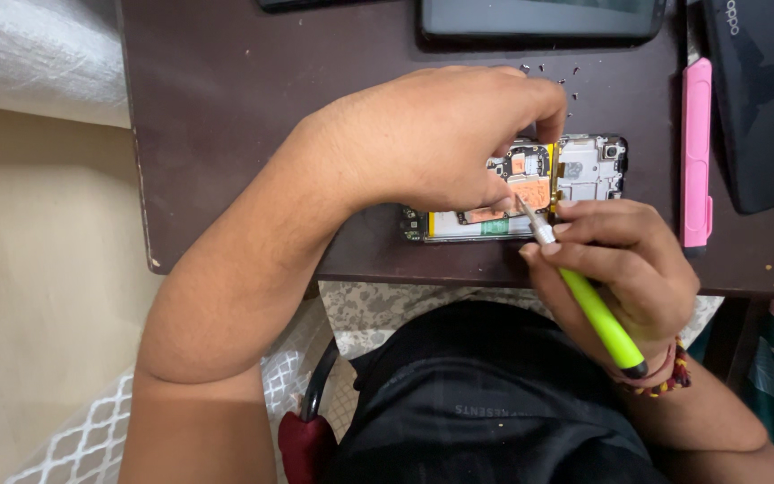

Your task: The person repairs a disassembled smartphone lying on a small table, using a green-handled screwdriver to unscrew and pry internal components while holding the board with the other hand. They lift out a small board component, set it aside, and continue prying and unscrewing parts inside the phone frame.

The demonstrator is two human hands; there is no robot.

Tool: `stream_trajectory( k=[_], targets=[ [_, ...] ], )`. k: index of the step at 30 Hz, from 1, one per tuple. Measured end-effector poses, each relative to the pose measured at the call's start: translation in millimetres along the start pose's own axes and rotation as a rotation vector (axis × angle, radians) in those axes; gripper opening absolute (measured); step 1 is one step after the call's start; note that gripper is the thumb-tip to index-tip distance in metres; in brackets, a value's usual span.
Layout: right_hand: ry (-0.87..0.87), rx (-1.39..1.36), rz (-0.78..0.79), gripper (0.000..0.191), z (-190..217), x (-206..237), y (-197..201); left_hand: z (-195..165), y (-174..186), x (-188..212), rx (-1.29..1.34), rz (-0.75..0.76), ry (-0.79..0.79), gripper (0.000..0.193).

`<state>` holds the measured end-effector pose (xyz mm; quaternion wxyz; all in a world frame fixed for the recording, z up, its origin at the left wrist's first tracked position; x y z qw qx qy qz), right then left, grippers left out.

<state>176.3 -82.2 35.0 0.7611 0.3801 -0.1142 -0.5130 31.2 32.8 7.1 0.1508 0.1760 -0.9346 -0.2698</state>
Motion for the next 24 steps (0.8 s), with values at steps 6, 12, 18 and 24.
stream_trajectory(
  k=[6, 12, 18, 24],
  targets=[
    [-0.008, 0.024, -0.005, 0.028, 0.9, -2.2, -0.2, 0.6, -0.3, -0.7, 0.0, 0.008, 0.018, 0.048],
    [-0.008, 0.004, -0.003, 0.029, -1.8, 0.1, 0.2, 0.0, -0.6, -1.3, 0.001, 0.02, 0.037, 0.05],
    [-0.021, 0.002, -0.017, 0.029, -3.6, 4.8, 1.3, 1.2, -0.8, -0.4, 0.003, 0.018, 0.048, 0.047],
    [-0.005, 0.017, 0.011, 0.028, -3.6, 5.7, -0.4, -1.6, 1.1, 0.2, -0.005, -0.008, -0.001, 0.051]
  ],
)
Point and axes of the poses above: each hand's wrist, its own x-axis away from the middle knuckle, its own y-axis out of the back of the hand, z = x × y, the point moved 6 cm from there along -x, towards the middle knuckle, and after that the axes turned 14 degrees about z, right-handed, at the moved point
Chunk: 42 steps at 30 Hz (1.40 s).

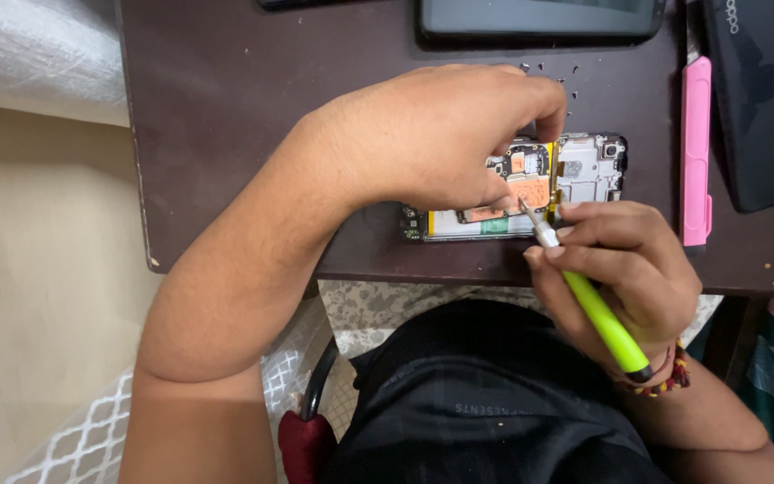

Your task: The person repairs a disassembled smartphone lying on a small table, using a green-handled screwdriver to unscrew and pry internal components while holding the board with the other hand. They lift out a small board component, set it aside, and continue prying and unscrewing parts inside the phone frame.

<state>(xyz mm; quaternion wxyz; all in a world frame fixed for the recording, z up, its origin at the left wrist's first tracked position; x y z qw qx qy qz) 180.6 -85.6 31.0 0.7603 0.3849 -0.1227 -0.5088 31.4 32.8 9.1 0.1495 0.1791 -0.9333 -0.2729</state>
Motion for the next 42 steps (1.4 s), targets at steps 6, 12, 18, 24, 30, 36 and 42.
stream_trajectory(
  k=[6, 12, 18, 24, 30, 36, 42],
  targets=[
    [-0.04, -0.027, -0.074, 0.027, -0.3, 2.6, 3.7, 1.0, -1.1, -0.8, 0.015, 0.05, 0.067, 0.046],
    [-0.094, 0.055, -0.137, 0.015, -0.7, 5.2, 4.4, -0.3, 0.1, -0.9, 0.013, 0.056, 0.081, 0.048],
    [-0.063, 0.306, 0.024, 0.033, -1.4, 1.7, -7.0, 0.0, 0.3, -0.1, 0.016, 0.036, 0.038, 0.045],
    [-0.049, 0.345, 0.164, 0.041, -2.0, -1.4, -15.8, 2.8, 1.4, 2.3, 0.064, 0.053, 0.02, 0.041],
    [0.01, 0.443, 0.253, 0.042, 3.8, -6.3, -23.8, 2.7, 1.8, 0.0, 0.047, 0.037, -0.004, 0.05],
    [0.037, 0.428, 0.284, 0.045, 5.1, -5.5, -24.0, 4.8, 1.0, -0.4, 0.069, 0.039, 0.019, 0.043],
    [0.07, 0.337, 0.242, 0.038, 1.4, -2.1, -19.4, 4.0, 1.0, 0.3, 0.054, 0.04, 0.047, 0.039]
  ],
)
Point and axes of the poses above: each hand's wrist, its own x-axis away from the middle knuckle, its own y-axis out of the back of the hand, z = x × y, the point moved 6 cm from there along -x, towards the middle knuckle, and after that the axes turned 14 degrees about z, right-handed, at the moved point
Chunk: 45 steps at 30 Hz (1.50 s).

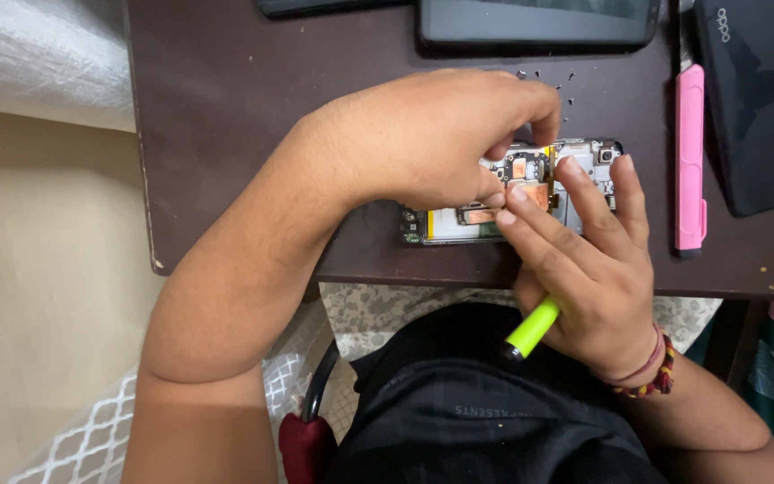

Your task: The person repairs a disassembled smartphone lying on a small table, using a green-handled screwdriver to unscrew and pry internal components while holding the board with the other hand. They lift out a small board component, set it aside, and continue prying and unscrewing parts inside the phone frame.

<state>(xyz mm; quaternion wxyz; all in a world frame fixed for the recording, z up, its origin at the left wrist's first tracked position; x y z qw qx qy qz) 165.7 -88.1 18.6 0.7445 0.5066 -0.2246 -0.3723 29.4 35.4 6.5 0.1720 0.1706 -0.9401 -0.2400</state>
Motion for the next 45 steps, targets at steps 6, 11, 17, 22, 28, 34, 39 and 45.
stream_trajectory(
  k=[6, 11, 17, 22, 28, 34, 39, 45],
  targets=[
    [0.037, -0.183, -0.11, 0.015, -1.0, 5.3, 16.6, 1.4, -0.3, -0.2, 0.019, 0.012, 0.009, 0.045],
    [0.169, -0.38, -0.428, 0.05, -14.4, 16.1, 21.2, 1.4, 2.0, -1.4, 0.037, 0.021, 0.0, 0.041],
    [0.042, -0.446, -0.684, 0.05, -30.4, 48.9, 1.1, -0.2, 5.0, 3.4, 0.075, 0.041, -0.005, 0.039],
    [0.026, -0.787, -0.648, 0.055, -35.9, 45.7, -0.6, 2.0, 6.6, 6.5, 0.062, 0.07, 0.078, 0.042],
    [0.002, -0.532, -0.317, 0.019, -13.2, 24.2, 13.2, 2.7, 5.8, 6.1, 0.067, 0.074, 0.081, 0.047],
    [-0.014, -0.361, -0.228, 0.028, -5.1, 20.7, 8.1, 2.4, 4.2, 4.7, 0.041, 0.027, 0.044, 0.045],
    [0.014, -0.266, -0.229, 0.027, -2.9, 21.2, 7.3, 1.3, 4.9, 4.0, 0.012, 0.005, 0.025, 0.044],
    [0.022, -0.307, -0.258, 0.027, -4.3, 19.8, 8.3, 2.0, 3.3, 4.1, 0.018, 0.036, 0.059, 0.047]
  ],
)
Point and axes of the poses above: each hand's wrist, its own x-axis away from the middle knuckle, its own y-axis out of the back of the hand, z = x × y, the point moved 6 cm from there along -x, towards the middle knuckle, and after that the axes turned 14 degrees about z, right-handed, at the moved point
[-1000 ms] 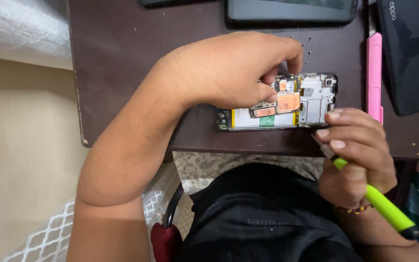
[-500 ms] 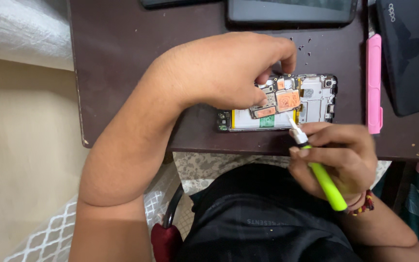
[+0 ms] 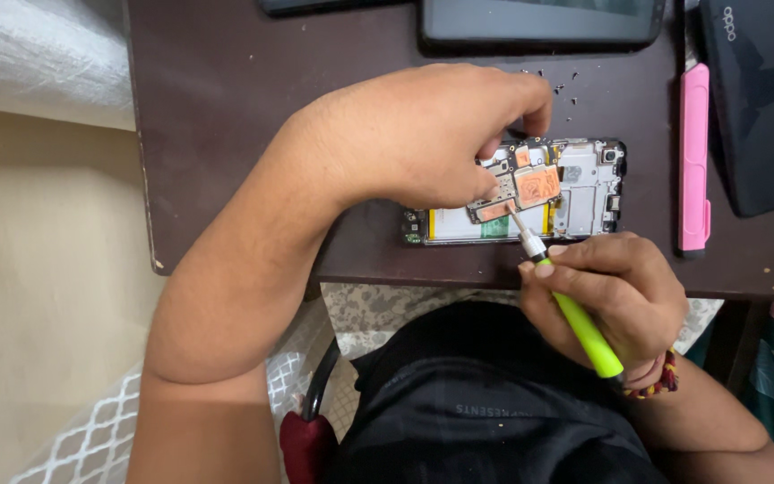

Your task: The person repairs a disassembled smartphone lying on a small table, using a green-handled screwdriver to unscrew and pry internal components while holding the board with the other hand. They lift out a small board component, set it aside, and continue prying and unscrewing parts inside the phone frame.

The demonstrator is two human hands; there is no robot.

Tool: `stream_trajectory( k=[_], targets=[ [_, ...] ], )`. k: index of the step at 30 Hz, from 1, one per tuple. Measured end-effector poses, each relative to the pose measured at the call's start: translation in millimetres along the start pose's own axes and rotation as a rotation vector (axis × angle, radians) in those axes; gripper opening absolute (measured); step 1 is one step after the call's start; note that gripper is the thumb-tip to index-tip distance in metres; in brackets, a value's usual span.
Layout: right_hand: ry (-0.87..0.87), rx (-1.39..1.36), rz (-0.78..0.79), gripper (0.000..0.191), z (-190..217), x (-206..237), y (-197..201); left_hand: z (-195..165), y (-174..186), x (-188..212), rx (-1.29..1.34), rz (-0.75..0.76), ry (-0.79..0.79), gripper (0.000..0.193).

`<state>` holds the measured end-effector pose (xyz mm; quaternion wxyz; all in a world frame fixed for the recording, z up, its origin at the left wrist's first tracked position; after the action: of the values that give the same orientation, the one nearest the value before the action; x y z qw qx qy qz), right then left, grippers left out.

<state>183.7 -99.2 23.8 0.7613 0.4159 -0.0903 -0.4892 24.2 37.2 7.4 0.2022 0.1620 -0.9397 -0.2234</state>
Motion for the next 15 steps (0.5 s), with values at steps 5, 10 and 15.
stream_trajectory(
  k=[5, 10, 15],
  targets=[
    [0.018, 0.007, 0.026, 0.028, 0.3, 0.8, -0.5, -0.9, 0.7, 0.4, 0.0, 0.007, 0.015, 0.047],
    [0.022, 0.021, 0.028, 0.028, 0.1, 2.2, -0.6, -2.1, 2.1, 0.0, -0.001, 0.001, 0.013, 0.046],
    [-0.004, 0.018, 0.014, 0.028, -1.0, 0.6, 0.4, -2.0, 0.9, 0.4, -0.008, -0.007, 0.012, 0.045]
  ],
)
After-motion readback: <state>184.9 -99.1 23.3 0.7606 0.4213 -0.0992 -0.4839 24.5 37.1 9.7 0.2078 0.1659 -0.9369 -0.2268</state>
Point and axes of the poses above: each hand's wrist, its own x-axis away from the middle knuckle, its own y-axis out of the back of the hand, z = x × y, the point moved 6 cm from there along -x, towards the middle knuckle, and after that the axes turned 14 degrees about z, right-handed, at the moved point
